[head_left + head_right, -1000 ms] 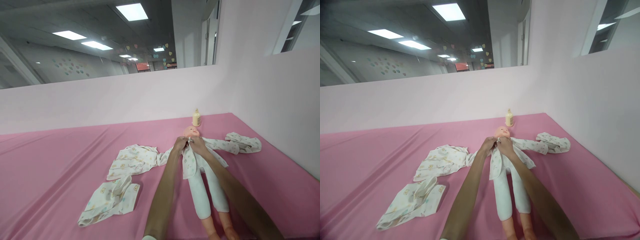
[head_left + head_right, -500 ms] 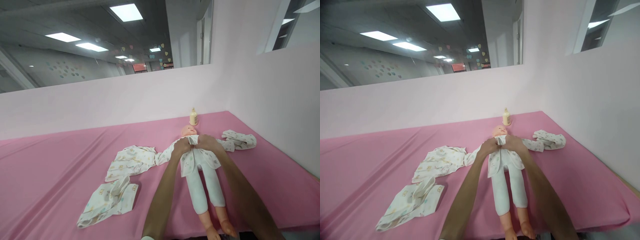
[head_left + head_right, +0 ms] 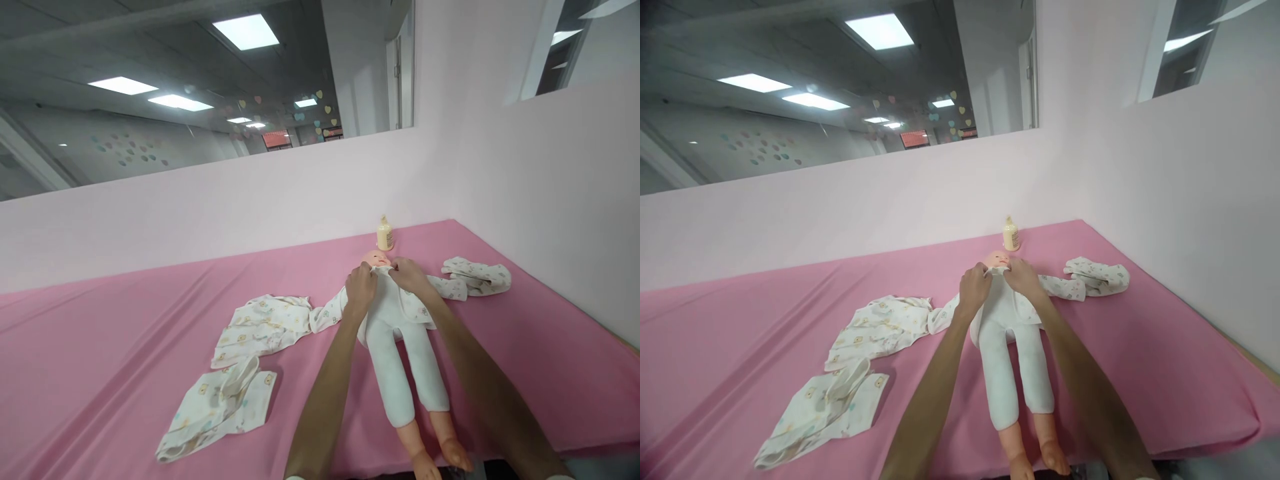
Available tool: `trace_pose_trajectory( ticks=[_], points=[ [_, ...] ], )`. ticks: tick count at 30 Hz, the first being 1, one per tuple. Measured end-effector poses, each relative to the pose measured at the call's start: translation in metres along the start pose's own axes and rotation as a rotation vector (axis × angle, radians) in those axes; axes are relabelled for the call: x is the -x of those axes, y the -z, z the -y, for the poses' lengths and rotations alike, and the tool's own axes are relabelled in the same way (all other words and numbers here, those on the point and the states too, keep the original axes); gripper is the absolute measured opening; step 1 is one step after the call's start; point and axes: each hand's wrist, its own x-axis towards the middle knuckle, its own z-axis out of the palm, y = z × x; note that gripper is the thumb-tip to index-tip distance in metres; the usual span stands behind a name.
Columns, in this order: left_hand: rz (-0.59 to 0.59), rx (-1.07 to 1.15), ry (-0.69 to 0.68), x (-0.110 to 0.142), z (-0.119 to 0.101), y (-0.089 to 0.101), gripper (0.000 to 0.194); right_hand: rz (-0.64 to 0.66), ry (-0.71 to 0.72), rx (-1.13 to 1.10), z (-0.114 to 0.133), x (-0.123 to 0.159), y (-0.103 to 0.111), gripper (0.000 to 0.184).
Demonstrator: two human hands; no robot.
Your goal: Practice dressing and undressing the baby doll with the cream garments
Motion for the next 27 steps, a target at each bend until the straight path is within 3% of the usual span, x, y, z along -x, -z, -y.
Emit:
trace_pose_trajectory(
  ticks=[4, 15, 27],
  points=[
    [-0.09, 0.091, 0.005, 0.002, -0.005, 0.001, 0.021, -0.039, -0.035, -0.126, 0.004, 0.001, 0.005, 0.012],
    [-0.05, 0.037, -0.066, 0.0, -0.003, -0.003, 0.024, -0.08, -0.071, -0.233, 0.006, 0.001, 0.001, 0.016],
    [-0.056, 0.152, -0.112, 0.004, -0.006, -0.02, 0.016, -0.068, 0.006, -0.281, 0.014, 0.002, -0.006, 0.017]
  ],
)
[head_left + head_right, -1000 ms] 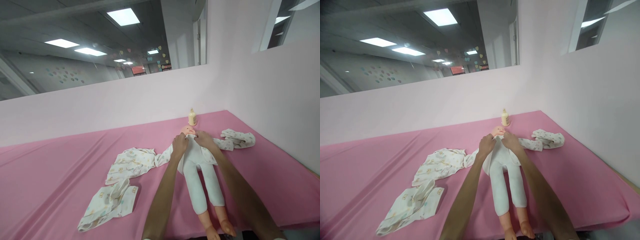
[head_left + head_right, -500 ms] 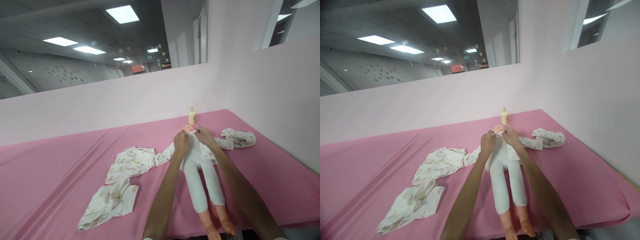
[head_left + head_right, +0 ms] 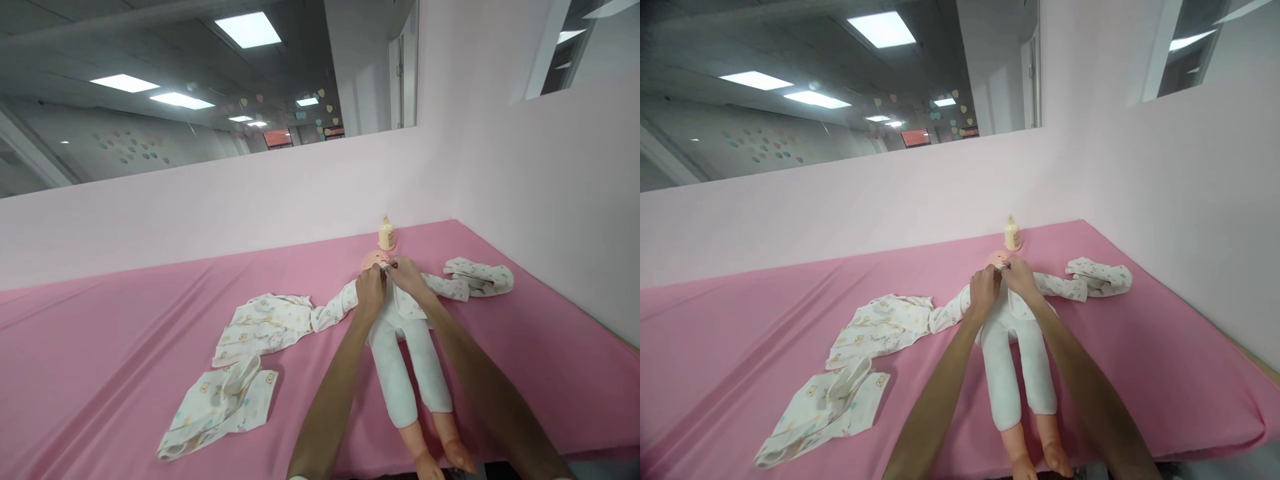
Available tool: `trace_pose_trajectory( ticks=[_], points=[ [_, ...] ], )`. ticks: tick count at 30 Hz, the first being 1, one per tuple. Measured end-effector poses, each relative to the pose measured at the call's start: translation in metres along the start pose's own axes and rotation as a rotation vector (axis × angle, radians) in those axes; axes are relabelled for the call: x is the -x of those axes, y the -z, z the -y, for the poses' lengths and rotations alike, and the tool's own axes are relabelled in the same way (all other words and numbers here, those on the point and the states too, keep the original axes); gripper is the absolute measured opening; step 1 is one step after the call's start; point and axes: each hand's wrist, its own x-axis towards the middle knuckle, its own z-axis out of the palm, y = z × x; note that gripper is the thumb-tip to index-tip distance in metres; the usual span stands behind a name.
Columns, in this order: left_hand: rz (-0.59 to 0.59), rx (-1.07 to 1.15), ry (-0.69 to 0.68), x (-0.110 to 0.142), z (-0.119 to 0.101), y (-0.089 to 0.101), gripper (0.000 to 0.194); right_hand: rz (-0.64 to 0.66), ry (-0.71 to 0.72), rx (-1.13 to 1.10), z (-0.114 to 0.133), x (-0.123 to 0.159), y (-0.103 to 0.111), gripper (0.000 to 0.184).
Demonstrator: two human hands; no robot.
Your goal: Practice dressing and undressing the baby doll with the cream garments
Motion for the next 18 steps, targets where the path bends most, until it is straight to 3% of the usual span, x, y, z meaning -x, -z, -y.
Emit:
trace_pose_trajectory(
  ticks=[10, 14, 18],
  points=[
    [-0.009, 0.023, 0.028, -0.002, 0.002, -0.005, 0.012, 0.038, 0.024, 0.13, 0.008, 0.004, -0.001, 0.021],
    [0.008, 0.305, 0.096, -0.009, 0.008, -0.005, 0.016, 0.101, 0.074, 0.218, 0.009, 0.005, 0.001, 0.026],
    [0.164, 0.651, 0.204, -0.012, 0.013, 0.001, 0.029, 0.171, 0.11, 0.23, 0.009, 0.007, 0.003, 0.031]
  ],
)
